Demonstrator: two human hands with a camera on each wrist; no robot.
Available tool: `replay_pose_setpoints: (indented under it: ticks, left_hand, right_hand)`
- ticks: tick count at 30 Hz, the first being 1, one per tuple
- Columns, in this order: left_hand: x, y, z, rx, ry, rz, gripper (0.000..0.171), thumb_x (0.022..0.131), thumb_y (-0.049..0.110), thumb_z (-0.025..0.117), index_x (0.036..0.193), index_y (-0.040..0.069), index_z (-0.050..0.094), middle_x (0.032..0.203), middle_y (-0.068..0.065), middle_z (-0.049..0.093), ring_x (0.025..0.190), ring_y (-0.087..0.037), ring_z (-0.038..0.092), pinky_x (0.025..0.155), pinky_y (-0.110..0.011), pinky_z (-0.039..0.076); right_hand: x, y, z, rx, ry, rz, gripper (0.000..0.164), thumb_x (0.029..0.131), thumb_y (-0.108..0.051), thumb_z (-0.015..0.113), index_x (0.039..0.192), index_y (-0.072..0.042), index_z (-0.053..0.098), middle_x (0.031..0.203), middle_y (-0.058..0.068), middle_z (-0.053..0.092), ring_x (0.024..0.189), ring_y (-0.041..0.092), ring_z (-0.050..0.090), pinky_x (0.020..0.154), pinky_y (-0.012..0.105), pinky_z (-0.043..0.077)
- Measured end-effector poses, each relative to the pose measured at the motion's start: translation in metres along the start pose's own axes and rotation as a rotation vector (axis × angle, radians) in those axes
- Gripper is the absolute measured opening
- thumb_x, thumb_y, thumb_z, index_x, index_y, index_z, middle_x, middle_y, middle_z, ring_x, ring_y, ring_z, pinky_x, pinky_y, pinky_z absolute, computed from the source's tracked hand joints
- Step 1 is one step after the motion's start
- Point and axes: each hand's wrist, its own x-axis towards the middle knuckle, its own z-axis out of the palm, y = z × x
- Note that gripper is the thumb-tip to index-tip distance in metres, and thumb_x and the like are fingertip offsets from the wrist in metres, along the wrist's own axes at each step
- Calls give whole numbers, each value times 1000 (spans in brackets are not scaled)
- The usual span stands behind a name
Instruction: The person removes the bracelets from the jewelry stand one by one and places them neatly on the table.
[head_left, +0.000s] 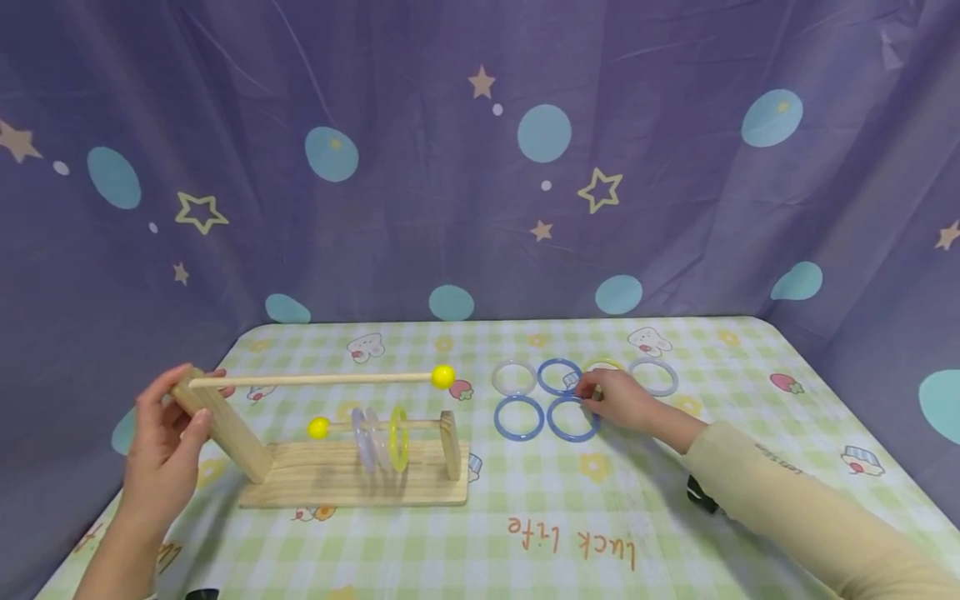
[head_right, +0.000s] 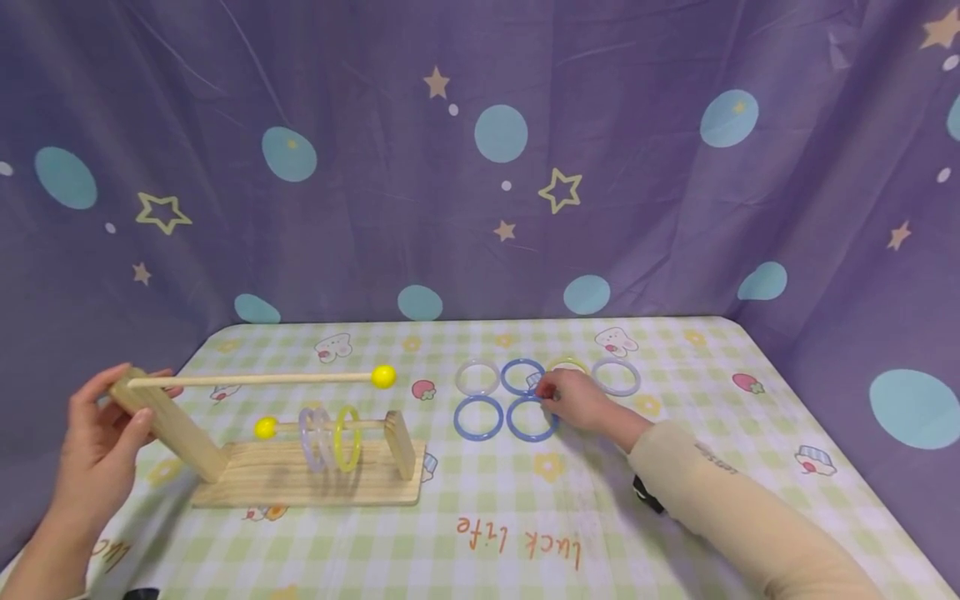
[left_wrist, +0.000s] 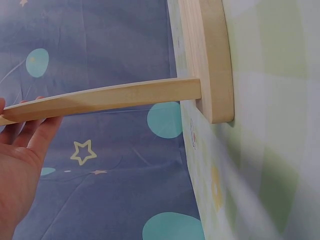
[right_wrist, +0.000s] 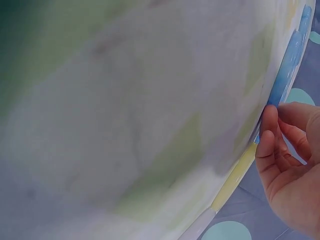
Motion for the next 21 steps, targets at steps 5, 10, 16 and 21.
replay_pose_setpoints:
  ticks: [5, 10, 16, 21]
  left_hand:
    - [0, -1, 0, -72, -28, 53, 52, 96, -18, 33, 145, -5, 23, 132, -6, 55, 114, -12, 59, 90, -14, 44]
    - [0, -2, -1, -44, -22, 40, 53, 95, -19, 32, 145, -4, 23, 132, -5, 55, 114, -11, 59, 90, -14, 44]
    - [1, -4, -1, -97, -39, 67, 54, 94, -21, 31, 145, -4, 23, 132, -8, 53, 114, -12, 59, 90, -15, 44]
    - [2, -4, -1, -108, -42, 70, 54, 95, -20, 31, 145, -4, 23, 132, -9, 53, 114, -12, 59, 90, -15, 44]
  right_hand:
    - [1, -3, 1, -14, 0, 21, 10, 81, 2, 72, 88, -4, 68, 80, -2, 62, 76, 16, 58, 72, 34, 48]
    - [3, -4, 1, -13, -4, 44, 9, 82, 1, 71, 89, -5, 68, 80, -2, 62, 74, 14, 56, 71, 33, 47]
    - [3, -5, 0, -7, 6, 56, 8, 83, 0, 72, 88, -5, 68, 81, -2, 62, 71, 12, 55, 69, 32, 47]
    - [1, -13, -2, 20, 47, 52, 6, 85, -2, 72, 88, -6, 68, 83, -2, 63, 66, 9, 53, 64, 28, 47]
